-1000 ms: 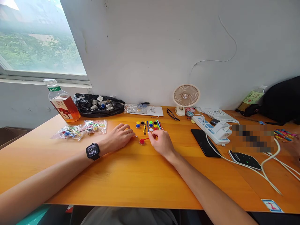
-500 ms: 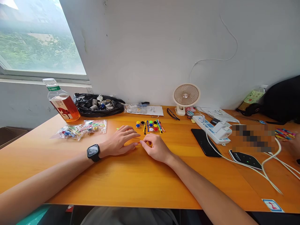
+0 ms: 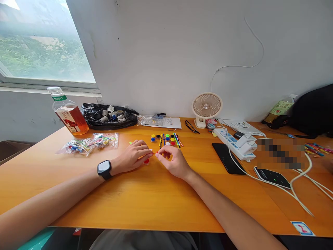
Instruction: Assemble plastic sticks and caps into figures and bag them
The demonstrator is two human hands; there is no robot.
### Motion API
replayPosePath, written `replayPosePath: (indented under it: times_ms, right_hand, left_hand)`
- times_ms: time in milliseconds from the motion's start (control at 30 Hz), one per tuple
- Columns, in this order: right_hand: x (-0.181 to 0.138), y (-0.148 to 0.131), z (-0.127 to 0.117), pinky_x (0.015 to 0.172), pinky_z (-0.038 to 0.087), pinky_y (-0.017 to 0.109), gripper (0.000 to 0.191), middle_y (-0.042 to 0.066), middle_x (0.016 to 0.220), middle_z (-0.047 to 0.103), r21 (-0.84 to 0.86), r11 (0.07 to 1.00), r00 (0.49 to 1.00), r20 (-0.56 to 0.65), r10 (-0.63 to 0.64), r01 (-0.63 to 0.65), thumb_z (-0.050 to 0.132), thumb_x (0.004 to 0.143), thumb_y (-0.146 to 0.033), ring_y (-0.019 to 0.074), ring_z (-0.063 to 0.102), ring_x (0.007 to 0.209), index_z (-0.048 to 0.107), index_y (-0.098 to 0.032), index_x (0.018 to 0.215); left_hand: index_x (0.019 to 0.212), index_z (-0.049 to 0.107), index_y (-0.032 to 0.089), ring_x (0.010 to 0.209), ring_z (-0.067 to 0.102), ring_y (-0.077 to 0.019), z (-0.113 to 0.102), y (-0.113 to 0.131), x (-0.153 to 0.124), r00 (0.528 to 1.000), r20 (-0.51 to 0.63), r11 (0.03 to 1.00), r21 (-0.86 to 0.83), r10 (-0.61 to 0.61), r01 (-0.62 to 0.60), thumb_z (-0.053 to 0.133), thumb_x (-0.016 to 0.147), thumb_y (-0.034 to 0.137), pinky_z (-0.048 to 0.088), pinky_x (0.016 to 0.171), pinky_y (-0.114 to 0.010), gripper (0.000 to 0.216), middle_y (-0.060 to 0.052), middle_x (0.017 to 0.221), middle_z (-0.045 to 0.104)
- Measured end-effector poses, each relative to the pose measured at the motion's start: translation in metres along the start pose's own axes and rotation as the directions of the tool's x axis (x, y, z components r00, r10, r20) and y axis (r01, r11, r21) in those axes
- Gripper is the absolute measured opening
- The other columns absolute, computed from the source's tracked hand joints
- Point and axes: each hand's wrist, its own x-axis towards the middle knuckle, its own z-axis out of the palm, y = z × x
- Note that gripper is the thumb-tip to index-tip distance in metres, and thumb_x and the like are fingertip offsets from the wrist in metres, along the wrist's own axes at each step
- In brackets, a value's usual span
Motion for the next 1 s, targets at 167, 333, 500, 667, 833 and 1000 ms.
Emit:
replayPosePath:
  times_ms: [167, 333, 500, 667, 833, 1000]
  right_hand:
    - [0.008, 0.004, -0.005, 0.083, 0.051, 0.033, 0.025, 0.006, 0.098, 0.067, 0.329, 0.939, 0.98, -0.133, 0.148, -0.097, 0.079, 0.085, -0.045, 0.0222, 0.062, 0.097, 0.072, -0.022, 0.078]
    - [0.012, 0.005, -0.014, 0.086, 0.054, 0.034, 0.019, 0.006, 0.101, 0.067, 0.686, 0.679, 0.913, -0.052, 0.405, -0.262, 0.085, 0.07, -0.033, 0.0207, 0.061, 0.094, 0.07, -0.021, 0.069]
    - [0.01, -0.001, -0.023, 0.082, 0.056, 0.035, 0.014, 0.009, 0.109, 0.07, 0.775, 0.546, 0.91, 0.088, 0.406, -0.319, 0.074, 0.07, -0.028, 0.024, 0.062, 0.1, 0.064, -0.021, 0.062]
    - [0.006, -0.01, -0.024, 0.069, 0.051, 0.035, 0.014, 0.009, 0.115, 0.07, 0.782, 0.549, 0.932, 0.109, 0.346, -0.295, 0.067, 0.069, -0.026, 0.0235, 0.056, 0.093, 0.06, -0.022, 0.057]
    - [0.005, -0.012, -0.024, 0.066, 0.048, 0.037, 0.016, 0.009, 0.116, 0.069, 0.739, 0.61, 0.944, 0.107, 0.313, -0.286, 0.064, 0.065, -0.026, 0.0251, 0.052, 0.091, 0.055, -0.023, 0.052]
    - [0.004, -0.01, -0.023, 0.065, 0.045, 0.034, 0.016, 0.007, 0.116, 0.068, 0.75, 0.598, 0.947, 0.12, 0.299, -0.284, 0.064, 0.064, -0.021, 0.0217, 0.048, 0.086, 0.055, -0.021, 0.051]
  left_hand:
    - [0.105, 0.073, 0.018, 0.09, 0.056, -0.0229, 0.001, -0.002, 0.0, 0.993, -0.082, 0.996, 0.028, -0.086, 0.089, 0.044, 0.113, 0.032, 0.046, 0.084, -0.038, 0.033, -0.008, 0.093, 0.072]
    - [0.13, 0.066, 0.018, 0.088, 0.057, -0.0233, 0.005, -0.006, -0.003, 0.984, -0.139, 0.994, -0.016, -0.11, 0.108, 0.04, 0.113, 0.028, 0.046, 0.081, -0.036, 0.032, -0.008, 0.095, 0.072]
    - [0.123, 0.06, 0.017, 0.083, 0.063, -0.0217, 0.003, -0.002, -0.004, 0.982, -0.108, 0.984, -0.102, -0.157, 0.146, 0.036, 0.113, 0.025, 0.046, 0.075, -0.034, 0.028, -0.008, 0.093, 0.073]
    - [0.11, 0.059, 0.021, 0.071, 0.069, -0.02, 0.0, 0.004, -0.004, 0.977, -0.001, 0.971, -0.113, -0.213, 0.212, 0.038, 0.11, 0.025, 0.043, 0.064, -0.03, 0.022, -0.003, 0.081, 0.073]
    - [0.111, 0.06, 0.022, 0.07, 0.072, -0.0195, 0.003, 0.006, -0.004, 0.979, 0.009, 0.971, -0.124, -0.206, 0.205, 0.042, 0.107, 0.022, 0.048, 0.069, -0.03, 0.018, 0.0, 0.079, 0.077]
    - [0.109, 0.062, 0.022, 0.069, 0.072, -0.0196, 0.005, 0.007, -0.005, 0.984, 0.003, 0.981, -0.081, -0.178, 0.177, 0.044, 0.106, 0.022, 0.047, 0.068, -0.031, 0.017, -0.001, 0.078, 0.076]
